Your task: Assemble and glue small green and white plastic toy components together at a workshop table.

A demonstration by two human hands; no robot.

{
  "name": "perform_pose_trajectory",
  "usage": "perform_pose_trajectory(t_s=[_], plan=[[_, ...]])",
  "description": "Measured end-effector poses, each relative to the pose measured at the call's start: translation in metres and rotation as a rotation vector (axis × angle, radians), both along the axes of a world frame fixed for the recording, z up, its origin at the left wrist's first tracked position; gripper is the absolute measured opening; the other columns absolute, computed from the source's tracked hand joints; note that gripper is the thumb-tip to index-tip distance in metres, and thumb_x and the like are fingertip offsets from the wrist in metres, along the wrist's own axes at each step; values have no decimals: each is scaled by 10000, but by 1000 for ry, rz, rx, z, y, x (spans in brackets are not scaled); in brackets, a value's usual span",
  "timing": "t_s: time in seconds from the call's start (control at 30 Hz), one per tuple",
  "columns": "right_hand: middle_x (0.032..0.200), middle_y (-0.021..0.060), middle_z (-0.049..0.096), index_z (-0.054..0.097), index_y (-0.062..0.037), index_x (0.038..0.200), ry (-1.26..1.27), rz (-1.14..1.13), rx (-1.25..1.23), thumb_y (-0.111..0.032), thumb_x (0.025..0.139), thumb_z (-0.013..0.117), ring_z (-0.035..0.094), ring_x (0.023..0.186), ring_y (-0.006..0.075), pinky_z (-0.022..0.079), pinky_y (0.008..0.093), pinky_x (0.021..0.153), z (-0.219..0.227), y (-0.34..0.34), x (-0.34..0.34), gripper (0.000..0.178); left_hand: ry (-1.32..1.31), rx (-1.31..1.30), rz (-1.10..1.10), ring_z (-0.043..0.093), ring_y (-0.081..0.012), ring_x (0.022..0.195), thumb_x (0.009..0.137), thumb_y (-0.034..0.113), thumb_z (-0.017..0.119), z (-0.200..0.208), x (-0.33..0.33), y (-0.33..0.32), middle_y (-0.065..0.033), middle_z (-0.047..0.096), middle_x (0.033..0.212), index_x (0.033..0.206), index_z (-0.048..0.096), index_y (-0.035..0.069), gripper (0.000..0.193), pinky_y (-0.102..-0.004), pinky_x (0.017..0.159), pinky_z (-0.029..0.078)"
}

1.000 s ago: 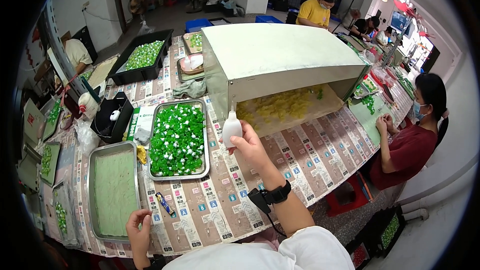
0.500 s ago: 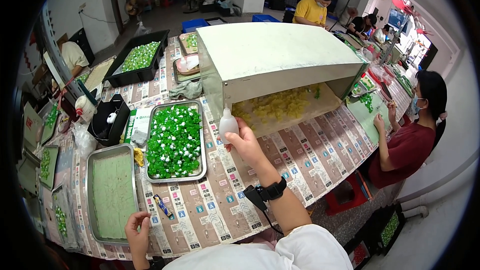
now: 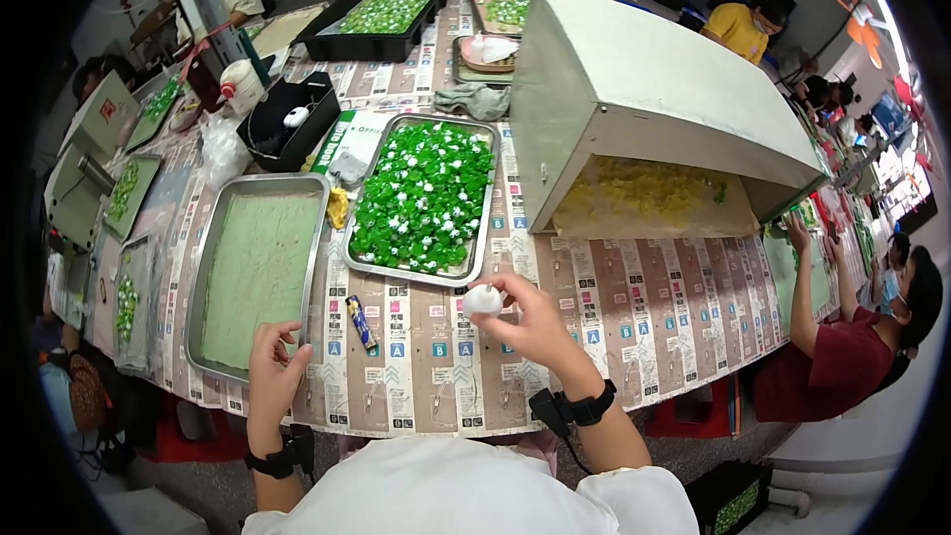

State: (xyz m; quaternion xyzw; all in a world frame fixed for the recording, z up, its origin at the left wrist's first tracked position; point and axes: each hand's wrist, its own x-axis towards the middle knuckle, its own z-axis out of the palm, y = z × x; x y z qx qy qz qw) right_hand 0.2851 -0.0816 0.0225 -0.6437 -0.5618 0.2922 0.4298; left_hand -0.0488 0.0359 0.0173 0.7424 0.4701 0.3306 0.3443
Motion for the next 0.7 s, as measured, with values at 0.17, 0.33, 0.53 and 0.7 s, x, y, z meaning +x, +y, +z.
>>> perform_pose_trajectory(t_s=[0.17, 0.33, 0.53, 0.7], plan=[[968, 45, 556, 603, -44, 1038, -123, 5, 0, -93, 741, 720, 544, 734, 150, 459, 277, 658, -19, 16, -29, 323, 151, -162, -34, 445, -147, 674, 696, 8, 711, -4, -7, -2, -61, 446, 907, 1169, 525, 50, 510, -268, 615, 416], [971, 78, 525, 577, -26, 1060, -158, 24, -78, 2, 752, 657, 536, 737, 160, 465, 289, 658, -24, 31, -30, 320, 68, -210, -28, 421, -107, 610, 688, -7, 706, -10, -13, 3, -42, 448, 892, 1171, 522, 42, 519, -236, 565, 400], [942, 59, 501, 554, -53, 1099, -246, 32, -75, 43, 773, 623, 541, 741, 164, 466, 285, 687, -27, 28, -12, 347, 46, -243, -49, 417, -95, 593, 681, -12, 701, -14, -15, 8, -34, 457, 877, 1178, 520, 42, 532, -224, 545, 395], [897, 97, 528, 575, -39, 1013, -380, -35, 18, 10, 810, 601, 577, 783, 256, 482, 329, 696, -34, 41, -9, 210, 99, -237, -76, 434, -116, 617, 681, 5, 707, -10, -13, 11, -43, 455, 880, 1186, 518, 44, 541, -247, 576, 416]])
